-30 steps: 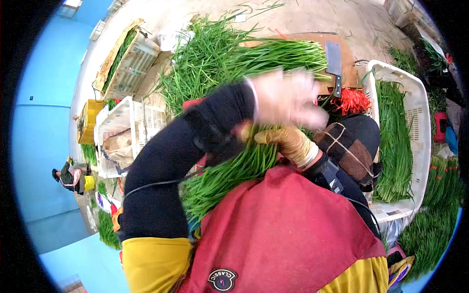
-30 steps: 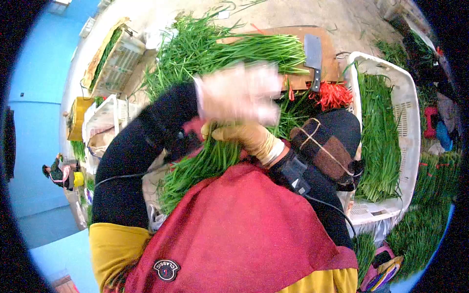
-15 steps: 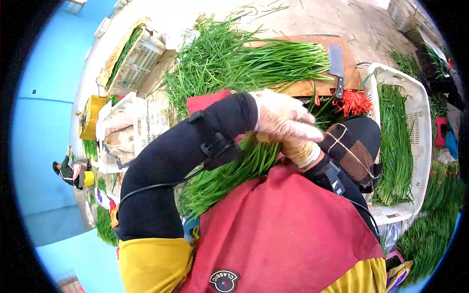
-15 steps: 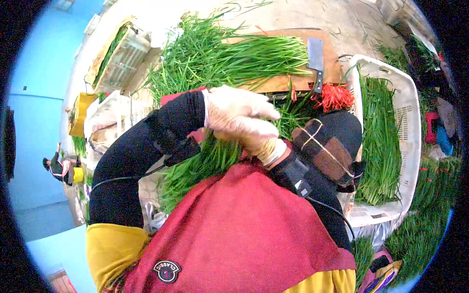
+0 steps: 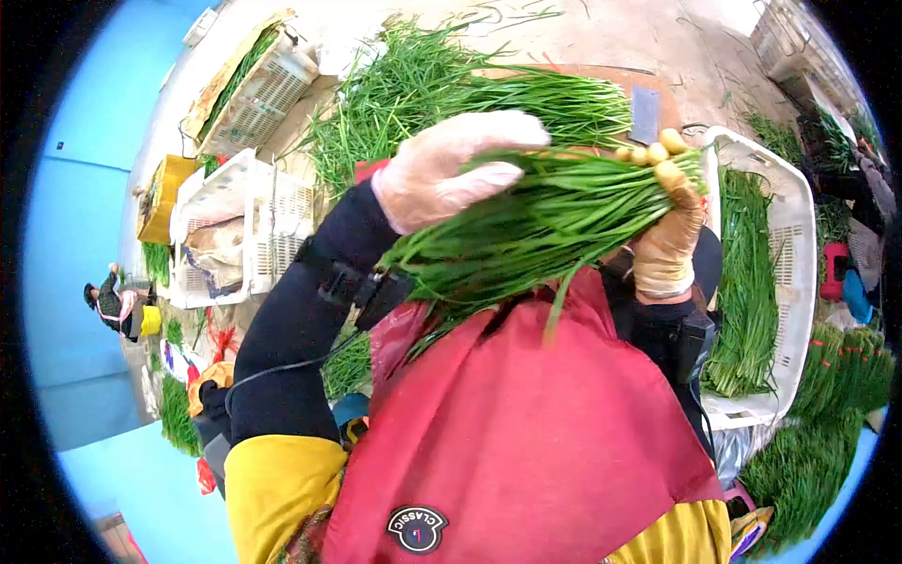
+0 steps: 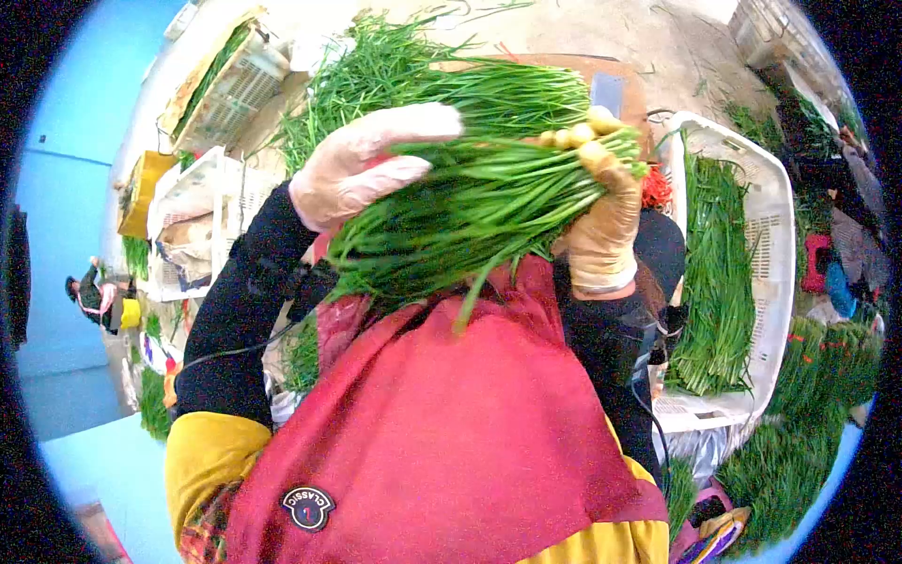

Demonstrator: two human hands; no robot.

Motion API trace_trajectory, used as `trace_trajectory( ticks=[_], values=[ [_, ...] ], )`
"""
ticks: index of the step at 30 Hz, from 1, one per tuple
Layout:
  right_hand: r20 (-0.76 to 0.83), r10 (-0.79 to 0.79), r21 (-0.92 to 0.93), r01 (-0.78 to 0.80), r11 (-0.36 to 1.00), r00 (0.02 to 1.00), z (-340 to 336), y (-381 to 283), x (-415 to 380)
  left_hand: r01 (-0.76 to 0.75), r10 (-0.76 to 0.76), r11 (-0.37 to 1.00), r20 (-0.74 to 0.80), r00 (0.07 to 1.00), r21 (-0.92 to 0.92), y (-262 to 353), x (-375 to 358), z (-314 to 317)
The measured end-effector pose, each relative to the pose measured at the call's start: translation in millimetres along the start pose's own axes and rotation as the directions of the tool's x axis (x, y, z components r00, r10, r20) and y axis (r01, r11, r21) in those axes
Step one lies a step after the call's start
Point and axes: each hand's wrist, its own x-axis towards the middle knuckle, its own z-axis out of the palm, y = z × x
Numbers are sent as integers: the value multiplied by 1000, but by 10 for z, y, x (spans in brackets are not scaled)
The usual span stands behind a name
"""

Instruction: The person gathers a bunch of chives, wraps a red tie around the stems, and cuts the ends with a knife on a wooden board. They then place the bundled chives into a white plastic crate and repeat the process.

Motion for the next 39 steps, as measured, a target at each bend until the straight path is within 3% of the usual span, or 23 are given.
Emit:
trace_trajectory(
  ticks=[3, 4, 5, 7, 8, 11, 13, 14, 15, 16, 17, 19, 20, 21, 23, 24, 27, 28, 29, 31, 34, 37, 39],
  values=[
    [37, -106, 3, 106, 994, 994, -150, -224, 78, 102, -110, 993, -162, 981, -61, 24, -283, 8],
    [10, -124, -5, 124, 992, 992, -147, -281, 71, 158, -202, 967, -224, 953, -199, 55, -351, 63],
    [-17, -140, -12, 140, 990, 990, -137, -328, 63, 150, -196, 968, -228, 954, -203, 76, -390, 108],
    [16, -165, -38, 165, 985, 986, -165, -392, 85, 117, -151, 983, -257, 954, -143, 127, -422, 151],
    [44, -186, -57, 188, 980, 982, -163, -400, 90, 30, -5, 991, -188, 982, 129, 125, -375, 150],
    [114, -197, -89, 207, 974, 974, -90, -361, 90, -149, 193, 939, -118, 974, 309, 374, -109, 399],
    [126, -192, -145, 210, 967, 973, 6, -384, 62, -238, 248, 915, 11, 969, 327, 368, -18, 712],
    [155, -212, -174, 238, 956, 965, 30, -459, 74, -138, 52, 915, 229, 972, 379, 380, -42, 812],
    [185, -233, -201, 269, 942, 955, 69, -553, 91, 29, -219, 928, 481, 849, 370, 305, -46, 860],
    [269, -259, -161, 309, 937, 928, 163, -708, 84, 21, -96, 983, 420, 903, 180, -224, -381, 1097],
    [284, -297, -138, 345, 928, 912, 130, -864, 99, 211, -303, 950, 516, 801, 230, -444, -538, 1161],
    [243, -394, -182, 441, 879, 886, 110, -1123, 82, 354, -592, 804, 594, 545, 478, -392, -574, 932],
    [226, -424, -206, 469, 859, 877, 102, -1213, 64, 430, -582, 812, 593, 556, 395, -435, -586, 849],
    [231, -429, -224, 477, 850, 873, 97, -1284, 53, 377, -465, 885, 483, 742, 273, -568, -741, 802],
    [261, -436, -216, 493, 843, 861, 92, -1385, 53, 349, -430, 901, 426, 796, 259, -667, -703, 556],
    [275, -435, -224, 497, 838, 857, 87, -1414, 54, 417, -538, 834, 358, 764, 362, -537, -602, 357],
    [284, -434, -228, 500, 835, 855, 84, -1411, 71, 213, -238, 891, 14, 971, 401, -629, -561, -97],
    [253, -446, -246, 503, 829, 859, 110, -1367, 63, 184, -143, 943, -160, 977, 279, -639, -513, -138],
    [258, -443, -244, 502, 830, 859, 139, -1322, 50, 112, -18, 888, -210, 977, 446, -257, -282, -218],
    [235, -423, -276, 477, 834, 875, 192, -1208, 41, -71, 164, 930, -235, 958, 362, 111, 71, -166],
    [281, -356, -289, 433, 854, 891, 269, -1006, 61, -283, 403, 835, -175, 898, 471, 650, 478, 150],
    [260, -356, -292, 425, 857, 898, 452, -867, 15, -239, 339, 819, -103, 935, 522, 637, 598, 737],
    [239, -384, -327, 446, 833, 892, 512, -886, 19, -64, 90, 953, -74, 993, 296, 231, 573, 980]
  ],
)
